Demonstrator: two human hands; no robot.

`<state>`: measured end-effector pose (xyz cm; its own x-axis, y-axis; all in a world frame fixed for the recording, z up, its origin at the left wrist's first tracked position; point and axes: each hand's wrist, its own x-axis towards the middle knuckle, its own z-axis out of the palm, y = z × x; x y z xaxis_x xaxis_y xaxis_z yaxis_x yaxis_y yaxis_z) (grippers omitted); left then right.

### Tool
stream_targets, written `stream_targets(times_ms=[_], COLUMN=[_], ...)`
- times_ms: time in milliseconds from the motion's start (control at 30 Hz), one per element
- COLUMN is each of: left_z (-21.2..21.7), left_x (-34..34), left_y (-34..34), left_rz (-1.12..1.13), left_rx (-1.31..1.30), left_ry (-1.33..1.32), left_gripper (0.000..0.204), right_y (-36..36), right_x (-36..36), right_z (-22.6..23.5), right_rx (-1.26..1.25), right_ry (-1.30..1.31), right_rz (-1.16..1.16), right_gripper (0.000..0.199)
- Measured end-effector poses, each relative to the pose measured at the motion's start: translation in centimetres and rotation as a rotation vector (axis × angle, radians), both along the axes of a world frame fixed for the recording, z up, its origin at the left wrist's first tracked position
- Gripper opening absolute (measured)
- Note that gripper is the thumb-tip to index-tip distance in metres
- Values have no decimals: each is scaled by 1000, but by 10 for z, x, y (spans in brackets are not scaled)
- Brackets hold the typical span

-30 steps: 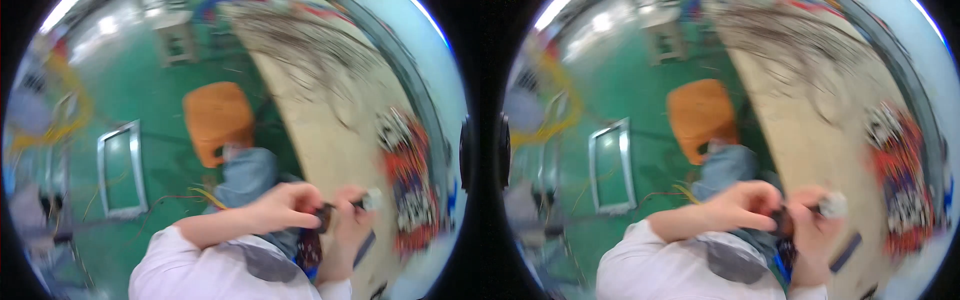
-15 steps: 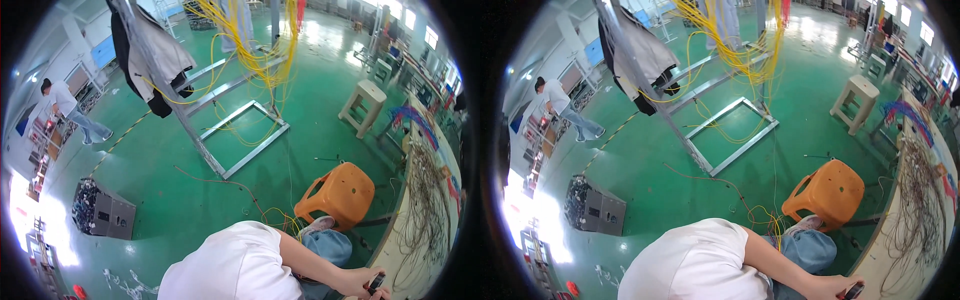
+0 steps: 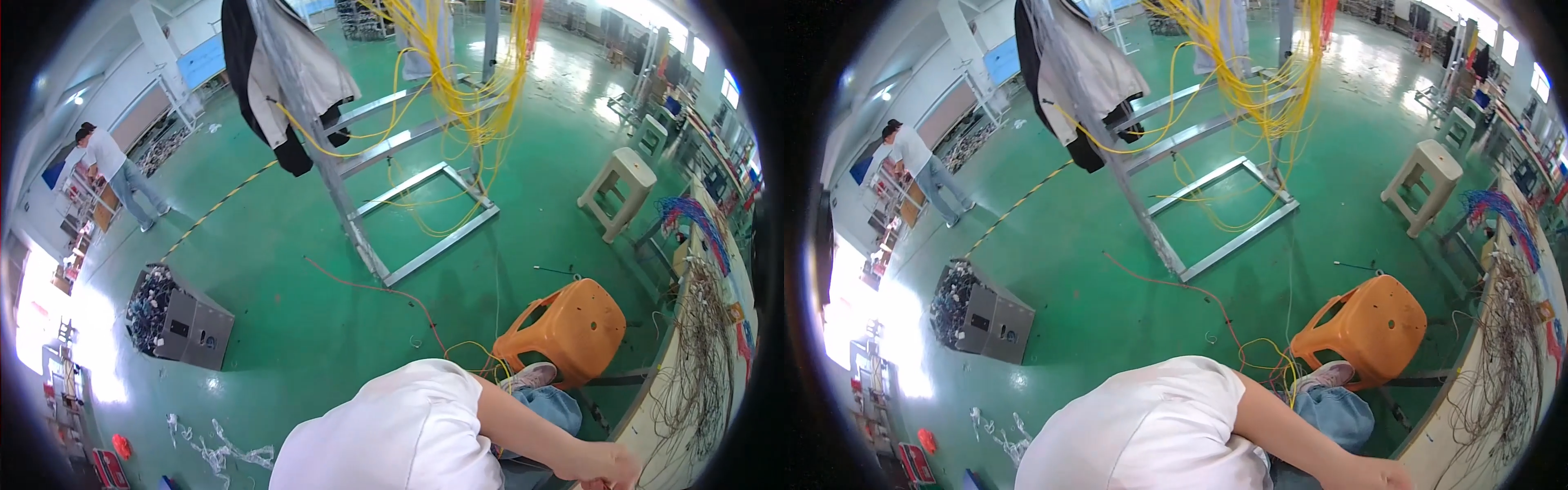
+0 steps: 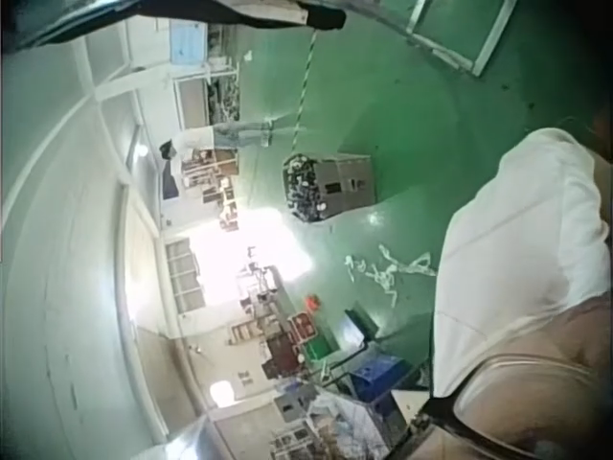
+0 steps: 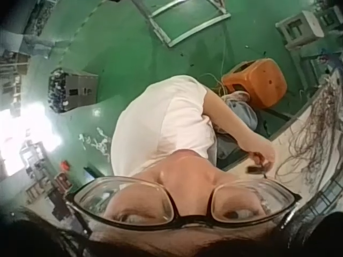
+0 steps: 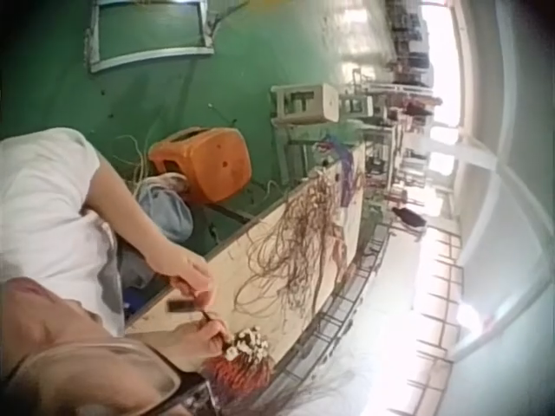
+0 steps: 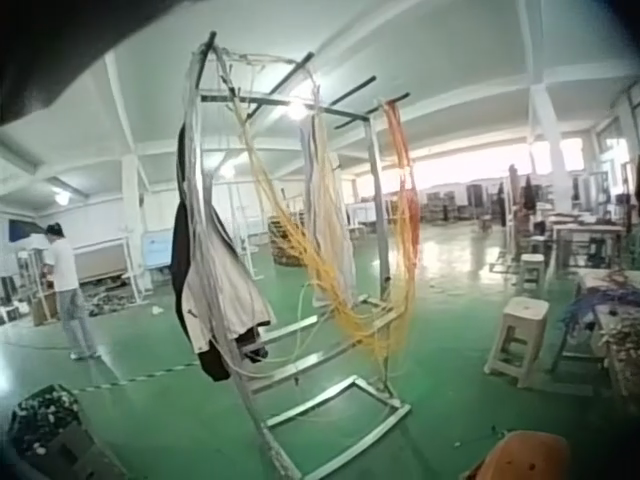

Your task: Applying electrical tape to wire bundles and organizing cables at a factory workstation.

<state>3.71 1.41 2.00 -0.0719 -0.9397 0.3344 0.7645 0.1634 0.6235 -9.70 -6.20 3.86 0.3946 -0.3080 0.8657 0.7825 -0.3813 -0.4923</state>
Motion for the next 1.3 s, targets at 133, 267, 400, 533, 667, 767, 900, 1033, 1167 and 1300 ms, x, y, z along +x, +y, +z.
stream_targets(times_ms=[133, 267, 400, 533, 667, 767, 900, 1033, 1167, 1300], left_z=[-11, -14, -18, -12, -24, -2, -9, -13, -19, -2], left_x=[-6, -17, -22, -3, 11, 20, 0, -20, -25, -15], left_y=[-6, -6, 0, 9, 18, 25, 11, 17, 6, -2], left_rz=[386, 562, 458, -165, -119, -29, -62, 289, 106, -282], left_rx=[-79, -201, 49, 286, 620, 487, -23, 65, 264, 550], left_ry=[-434, -663, -665, -66, 148, 166, 112, -627, -781, -250], left_gripper=[29, 30, 36, 61, 32, 50, 46, 25, 62, 66], right_y=[0, 46, 40, 45, 60, 62, 56, 58, 58, 56], right_x=[-23, 9, -43, -15, 18, 0, -16, -27, -29, -29], right_z=[10, 35, 2, -17, -3, 4, 16, 14, 13, 11], right_rx=[-49, -104, -110, 323, 585, 648, 775, 791, 611, 642], right_ry=[686, 642, 827, 592, 336, 384, 346, 395, 469, 456], right_rz=[-782, -1177, -1392, -1000, -758, -602, -621, -669, -734, -753], right_gripper=[49, 53, 43, 9, 13, 10, 9, 8, 8, 9])
